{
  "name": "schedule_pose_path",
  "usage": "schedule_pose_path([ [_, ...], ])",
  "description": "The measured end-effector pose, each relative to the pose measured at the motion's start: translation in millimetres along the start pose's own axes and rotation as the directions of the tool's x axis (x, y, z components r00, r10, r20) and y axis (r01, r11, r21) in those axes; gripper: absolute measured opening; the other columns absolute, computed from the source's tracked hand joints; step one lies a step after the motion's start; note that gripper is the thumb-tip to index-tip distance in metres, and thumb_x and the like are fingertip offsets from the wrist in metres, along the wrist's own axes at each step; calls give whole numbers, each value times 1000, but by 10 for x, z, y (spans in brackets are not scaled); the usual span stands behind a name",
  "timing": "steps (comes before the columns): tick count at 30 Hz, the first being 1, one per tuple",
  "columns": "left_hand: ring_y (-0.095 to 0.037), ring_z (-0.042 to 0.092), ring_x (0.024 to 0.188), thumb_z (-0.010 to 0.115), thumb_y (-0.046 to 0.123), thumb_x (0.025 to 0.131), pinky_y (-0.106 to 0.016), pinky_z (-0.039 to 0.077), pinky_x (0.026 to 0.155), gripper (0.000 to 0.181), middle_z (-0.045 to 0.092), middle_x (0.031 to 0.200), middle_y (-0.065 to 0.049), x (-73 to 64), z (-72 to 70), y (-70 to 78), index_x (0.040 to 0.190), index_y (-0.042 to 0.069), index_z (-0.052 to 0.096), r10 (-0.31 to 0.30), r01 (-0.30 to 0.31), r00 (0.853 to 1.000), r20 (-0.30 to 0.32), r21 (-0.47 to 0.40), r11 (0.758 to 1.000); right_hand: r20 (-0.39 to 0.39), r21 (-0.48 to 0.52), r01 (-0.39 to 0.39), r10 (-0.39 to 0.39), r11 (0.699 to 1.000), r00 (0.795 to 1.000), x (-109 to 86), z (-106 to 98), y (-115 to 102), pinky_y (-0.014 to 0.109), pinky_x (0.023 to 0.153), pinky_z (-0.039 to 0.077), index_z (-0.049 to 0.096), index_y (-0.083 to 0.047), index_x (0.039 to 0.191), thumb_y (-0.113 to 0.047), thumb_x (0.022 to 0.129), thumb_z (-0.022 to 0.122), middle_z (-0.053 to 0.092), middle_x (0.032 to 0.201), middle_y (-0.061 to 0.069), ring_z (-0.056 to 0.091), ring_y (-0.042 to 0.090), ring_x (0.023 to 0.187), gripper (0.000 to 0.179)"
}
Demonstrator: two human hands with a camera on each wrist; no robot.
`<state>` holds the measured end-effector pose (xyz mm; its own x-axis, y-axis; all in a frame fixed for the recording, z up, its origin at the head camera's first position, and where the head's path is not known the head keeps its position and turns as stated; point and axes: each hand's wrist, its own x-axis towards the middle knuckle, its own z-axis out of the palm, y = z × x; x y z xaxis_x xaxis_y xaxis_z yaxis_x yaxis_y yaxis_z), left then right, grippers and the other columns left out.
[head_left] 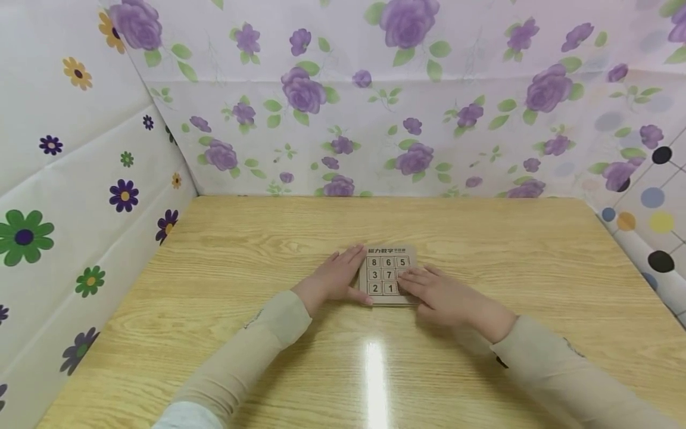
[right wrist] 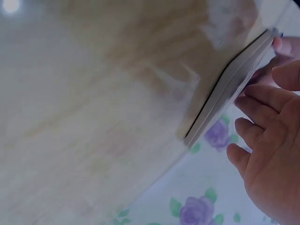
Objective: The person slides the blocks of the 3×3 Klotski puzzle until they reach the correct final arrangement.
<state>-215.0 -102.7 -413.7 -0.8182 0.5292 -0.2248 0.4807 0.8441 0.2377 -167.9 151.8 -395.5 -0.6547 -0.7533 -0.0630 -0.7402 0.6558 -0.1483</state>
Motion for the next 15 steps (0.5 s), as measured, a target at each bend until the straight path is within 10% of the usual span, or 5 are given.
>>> schedule_pose_path([
  [15,-24,7,148,67,65,72,-44,10,121,116,5,161,-9,-9,-15,16,153,6,8,6,-6,1000,9,-8,1000,-5,-49,-17,17,999,1000,-130,-4,21,55,114,26,48,3,137,-14,90,51,46,143,17,38,36,136,50],
])
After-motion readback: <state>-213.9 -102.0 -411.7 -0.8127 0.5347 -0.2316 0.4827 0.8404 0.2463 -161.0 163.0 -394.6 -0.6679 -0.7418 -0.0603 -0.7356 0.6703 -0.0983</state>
